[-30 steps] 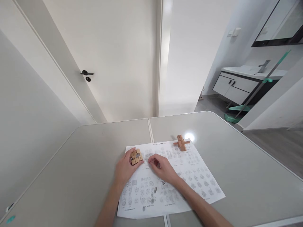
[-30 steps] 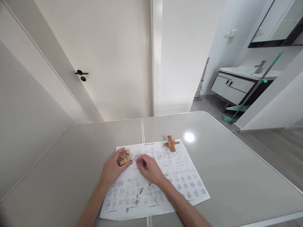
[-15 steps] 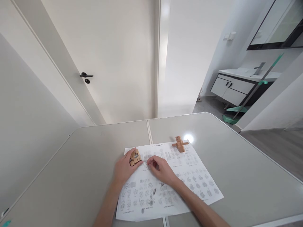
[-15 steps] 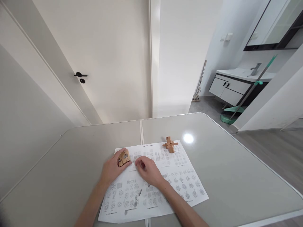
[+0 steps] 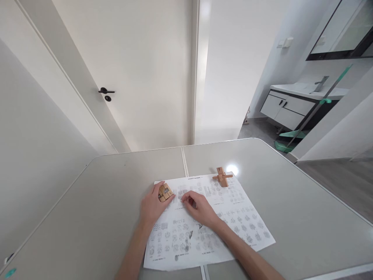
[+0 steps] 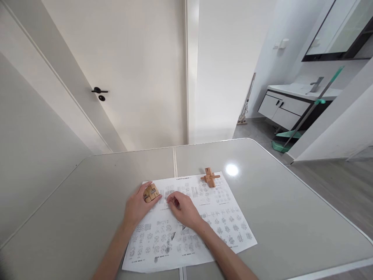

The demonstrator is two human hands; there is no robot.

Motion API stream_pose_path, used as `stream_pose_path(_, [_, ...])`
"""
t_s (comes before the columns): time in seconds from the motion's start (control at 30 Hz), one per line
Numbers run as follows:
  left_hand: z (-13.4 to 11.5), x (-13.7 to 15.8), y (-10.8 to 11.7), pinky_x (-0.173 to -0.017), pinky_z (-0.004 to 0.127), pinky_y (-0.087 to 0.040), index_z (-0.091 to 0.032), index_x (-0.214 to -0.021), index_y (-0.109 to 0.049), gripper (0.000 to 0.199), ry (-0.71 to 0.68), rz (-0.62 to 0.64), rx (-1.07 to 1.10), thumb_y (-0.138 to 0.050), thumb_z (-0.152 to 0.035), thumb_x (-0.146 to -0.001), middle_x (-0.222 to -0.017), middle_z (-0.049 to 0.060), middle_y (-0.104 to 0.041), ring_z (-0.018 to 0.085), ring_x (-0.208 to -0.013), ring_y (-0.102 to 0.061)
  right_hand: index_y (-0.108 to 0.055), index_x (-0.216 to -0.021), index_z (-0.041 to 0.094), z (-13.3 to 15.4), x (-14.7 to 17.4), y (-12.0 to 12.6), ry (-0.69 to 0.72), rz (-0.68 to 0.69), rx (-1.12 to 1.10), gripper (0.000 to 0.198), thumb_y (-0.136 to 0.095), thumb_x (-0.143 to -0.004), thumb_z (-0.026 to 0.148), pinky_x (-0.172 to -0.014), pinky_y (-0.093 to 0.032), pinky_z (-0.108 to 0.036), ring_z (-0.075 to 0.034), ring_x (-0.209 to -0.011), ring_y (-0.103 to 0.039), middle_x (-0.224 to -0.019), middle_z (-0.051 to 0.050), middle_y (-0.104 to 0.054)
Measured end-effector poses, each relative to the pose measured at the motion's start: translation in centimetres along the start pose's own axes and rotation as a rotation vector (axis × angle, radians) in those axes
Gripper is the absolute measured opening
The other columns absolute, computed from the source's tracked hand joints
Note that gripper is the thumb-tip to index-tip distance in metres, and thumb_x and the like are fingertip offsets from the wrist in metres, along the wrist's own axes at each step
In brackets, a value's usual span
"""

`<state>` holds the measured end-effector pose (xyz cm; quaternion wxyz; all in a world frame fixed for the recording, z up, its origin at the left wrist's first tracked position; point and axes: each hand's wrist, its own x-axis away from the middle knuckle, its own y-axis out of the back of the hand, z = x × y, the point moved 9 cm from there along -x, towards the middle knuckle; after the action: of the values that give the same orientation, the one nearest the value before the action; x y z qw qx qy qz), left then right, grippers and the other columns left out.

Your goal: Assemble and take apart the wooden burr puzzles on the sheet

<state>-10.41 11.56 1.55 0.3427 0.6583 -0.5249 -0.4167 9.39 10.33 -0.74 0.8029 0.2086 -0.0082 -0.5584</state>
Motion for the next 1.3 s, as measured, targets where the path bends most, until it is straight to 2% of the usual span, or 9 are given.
stream_pose_path(0.23, [0.7,-0.1,0.8,-0.081,0.037,-0.054,-0.030,-0.130,-0.058,0.053,0.060,-0.088,-0.019,-0.073,-0.053,-0.085,-0.126,0.005,-0.072,0.029,-0.104,-0.071,-0.067,-0.099,0.023,0.0,0.1,0.0,-0.001,-0.001,0.006,0.015,-0.053,-0.096,0.021,-0.066,-0.049,-0.030,-0.020,-0.076,-0.063,-0.089,-0.004,-0.072])
stream_pose_path(0.57, [1.3,-0.1,1.1,-0.075,0.036,-0.052,-0.028,-0.126,-0.056,0.051,0.094,-0.109,-0.055,-0.070,-0.056,-0.087,-0.123,0.005,-0.074,0.029,-0.100,-0.072,-0.067,-0.099,0.024,0.0,0.0,-0.2,0.009,0.004,0.007,0.015,-0.054,-0.095,0.018,-0.067,-0.048,-0.030,-0.020,-0.078,-0.063,-0.091,-0.004,-0.072])
stream_pose_path(0.73, [1.3,0.0,1.2,-0.074,0.034,-0.052,-0.028,-0.126,-0.057,0.051,0.121,-0.108,-0.066,-0.070,-0.057,-0.086,-0.122,0.006,-0.074,0.030,-0.102,-0.073,-0.069,-0.095,0.024,-0.5,-0.1,0.4,-0.025,-0.049,-0.077,0.015,-0.054,-0.094,0.020,-0.064,-0.046,-0.028,-0.018,-0.074,-0.062,-0.086,-0.002,-0.072])
stream_pose_path(0.9, [1.3,-0.1,1.2,-0.074,0.035,-0.052,-0.029,-0.125,-0.056,0.051,0.123,-0.108,-0.072,-0.072,-0.057,-0.085,-0.124,0.005,-0.074,0.029,-0.102,-0.073,-0.066,-0.092,0.022,-2.1,-0.4,1.7,-0.152,-0.164,-0.356,0.012,-0.060,-0.093,0.032,-0.062,-0.048,-0.029,-0.016,-0.067,-0.060,-0.087,-0.003,-0.072])
stream_pose_path(1.0, [1.4,-0.1,1.2,-0.073,0.035,-0.052,-0.028,-0.125,-0.056,0.051,0.127,-0.109,-0.082,-0.071,-0.057,-0.085,-0.124,0.006,-0.073,0.030,-0.100,-0.073,-0.064,-0.095,0.021,-3.4,-0.6,2.7,-0.254,-0.245,-0.676,0.024,-0.070,-0.089,0.044,-0.053,-0.046,-0.026,-0.015,-0.061,-0.058,-0.085,-0.003,-0.070])
stream_pose_path(1.1, [1.4,-0.2,1.1,-0.072,0.035,-0.051,-0.027,-0.125,-0.056,0.051,0.128,-0.100,-0.092,-0.070,-0.058,-0.086,-0.124,0.006,-0.073,0.029,-0.098,-0.073,-0.063,-0.097,0.021,-4.9,-0.5,4.2,-0.334,-0.384,-0.926,0.038,-0.072,-0.088,0.056,-0.045,-0.042,-0.025,-0.013,-0.053,-0.053,-0.077,-0.001,-0.065])
stream_pose_path(1.2, [1.4,-0.2,1.2,-0.071,0.035,-0.051,-0.027,-0.124,-0.056,0.050,0.130,-0.100,-0.101,-0.069,-0.058,-0.087,-0.122,0.006,-0.074,0.030,-0.098,-0.073,-0.063,-0.095,0.021,-6.4,-0.2,5.3,-0.385,-0.494,-1.104,0.045,-0.070,-0.087,0.065,-0.040,-0.040,-0.024,-0.011,-0.047,-0.047,-0.068,0.001,-0.059])
stream_pose_path(1.3, [1.7,-0.2,1.2,-0.072,0.036,-0.051,-0.028,-0.124,-0.056,0.049,0.125,-0.111,-0.098,-0.069,-0.058,-0.087,-0.122,0.006,-0.074,0.030,-0.100,-0.073,-0.065,-0.094,0.023,-7.3,-0.1,6.1,-0.376,-0.541,-1.182,0.050,-0.064,-0.088,0.072,-0.040,-0.042,-0.024,-0.012,-0.049,-0.050,-0.065,0.002,-0.056])
